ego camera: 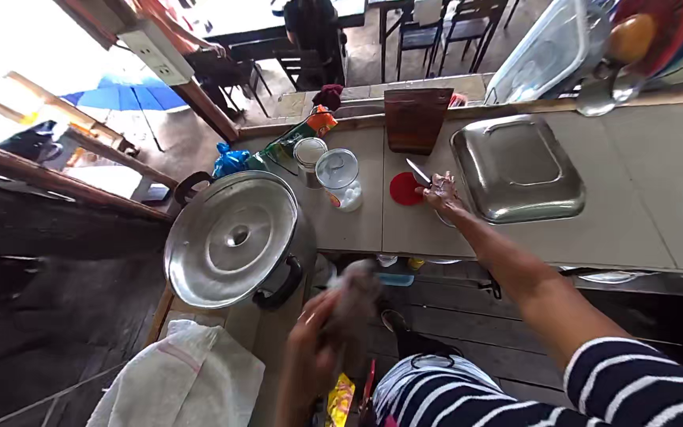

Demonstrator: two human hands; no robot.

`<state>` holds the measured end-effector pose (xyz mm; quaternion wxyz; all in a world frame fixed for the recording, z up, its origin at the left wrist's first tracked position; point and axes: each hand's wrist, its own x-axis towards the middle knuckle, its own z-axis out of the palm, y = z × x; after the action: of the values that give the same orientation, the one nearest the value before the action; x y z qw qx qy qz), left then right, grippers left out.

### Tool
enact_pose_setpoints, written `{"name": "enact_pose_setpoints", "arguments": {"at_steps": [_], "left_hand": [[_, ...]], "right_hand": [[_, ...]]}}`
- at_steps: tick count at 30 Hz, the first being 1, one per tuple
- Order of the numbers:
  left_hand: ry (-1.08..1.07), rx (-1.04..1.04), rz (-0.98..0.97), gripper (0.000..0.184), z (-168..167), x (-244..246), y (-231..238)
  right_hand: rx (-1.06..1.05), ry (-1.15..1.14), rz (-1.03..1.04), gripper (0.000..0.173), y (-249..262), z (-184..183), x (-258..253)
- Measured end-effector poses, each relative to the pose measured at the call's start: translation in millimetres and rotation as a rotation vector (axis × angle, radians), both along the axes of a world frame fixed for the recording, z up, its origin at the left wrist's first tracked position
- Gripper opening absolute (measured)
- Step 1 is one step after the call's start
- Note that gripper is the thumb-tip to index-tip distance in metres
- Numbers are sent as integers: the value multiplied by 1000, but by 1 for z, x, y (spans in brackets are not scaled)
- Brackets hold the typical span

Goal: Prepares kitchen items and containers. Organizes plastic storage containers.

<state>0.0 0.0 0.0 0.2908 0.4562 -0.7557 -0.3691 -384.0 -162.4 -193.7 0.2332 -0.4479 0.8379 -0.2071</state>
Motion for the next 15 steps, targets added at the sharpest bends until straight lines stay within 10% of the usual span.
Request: {"name": "enact_pose_setpoints", "arguments": {"at_steps": [7, 11, 15], "left_hand": [[-354, -123, -205, 47, -140, -158, -149], [-413, -451, 183, 58, -100, -159, -151], [-358, -192, 492, 67, -104, -130, -185]], "right_hand": [[-75, -15, 12, 58, -15, 2, -6], [-62, -29, 19, 54, -21, -1, -11], [-88, 36, 46, 57, -19, -1, -9]]}}
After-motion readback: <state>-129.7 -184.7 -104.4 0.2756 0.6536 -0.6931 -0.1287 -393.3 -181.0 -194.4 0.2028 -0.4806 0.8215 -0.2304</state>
